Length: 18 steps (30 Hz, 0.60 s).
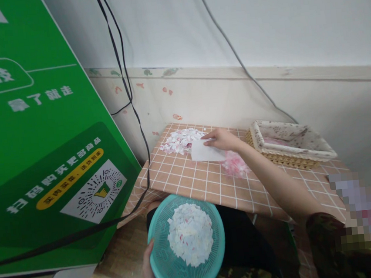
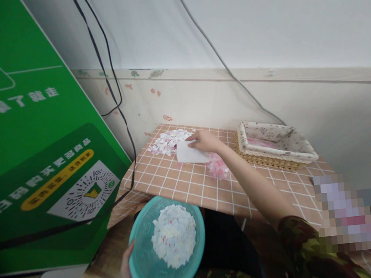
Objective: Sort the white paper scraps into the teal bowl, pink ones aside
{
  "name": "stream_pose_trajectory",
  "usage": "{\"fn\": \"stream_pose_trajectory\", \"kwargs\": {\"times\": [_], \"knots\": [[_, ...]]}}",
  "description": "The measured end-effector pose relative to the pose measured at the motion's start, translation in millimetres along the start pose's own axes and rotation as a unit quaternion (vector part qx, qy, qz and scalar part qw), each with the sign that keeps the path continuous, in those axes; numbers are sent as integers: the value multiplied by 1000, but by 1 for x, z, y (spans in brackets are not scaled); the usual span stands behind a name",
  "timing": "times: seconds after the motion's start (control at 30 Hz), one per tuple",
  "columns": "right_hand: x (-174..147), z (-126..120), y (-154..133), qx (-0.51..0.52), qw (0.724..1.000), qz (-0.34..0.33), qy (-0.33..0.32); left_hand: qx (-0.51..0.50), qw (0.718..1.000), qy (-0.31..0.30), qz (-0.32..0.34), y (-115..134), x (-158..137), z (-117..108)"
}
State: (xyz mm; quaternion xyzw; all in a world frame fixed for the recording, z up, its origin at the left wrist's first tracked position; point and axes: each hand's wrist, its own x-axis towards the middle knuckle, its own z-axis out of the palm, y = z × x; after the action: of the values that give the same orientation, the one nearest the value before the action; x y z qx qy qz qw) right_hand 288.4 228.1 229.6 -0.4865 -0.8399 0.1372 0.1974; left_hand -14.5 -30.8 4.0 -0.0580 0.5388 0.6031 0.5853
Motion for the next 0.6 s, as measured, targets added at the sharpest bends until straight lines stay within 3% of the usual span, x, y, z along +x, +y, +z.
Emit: {"fn": "stream_pose_trajectory", "kwargs": {"times": [0.13, 0.37, 0.6], "knots": [[-8, -7, 3, -13, 999, 18, 30, 19, 1000, 8, -3, 2, -4, 4], [-18, -4, 10, 6, 1000, -2, 7, 9, 1000, 4, -13, 0, 2, 1], [-21, 8, 6, -16, 995, 43, 84, 8, 1000, 14, 4, -3, 9, -5]]}}
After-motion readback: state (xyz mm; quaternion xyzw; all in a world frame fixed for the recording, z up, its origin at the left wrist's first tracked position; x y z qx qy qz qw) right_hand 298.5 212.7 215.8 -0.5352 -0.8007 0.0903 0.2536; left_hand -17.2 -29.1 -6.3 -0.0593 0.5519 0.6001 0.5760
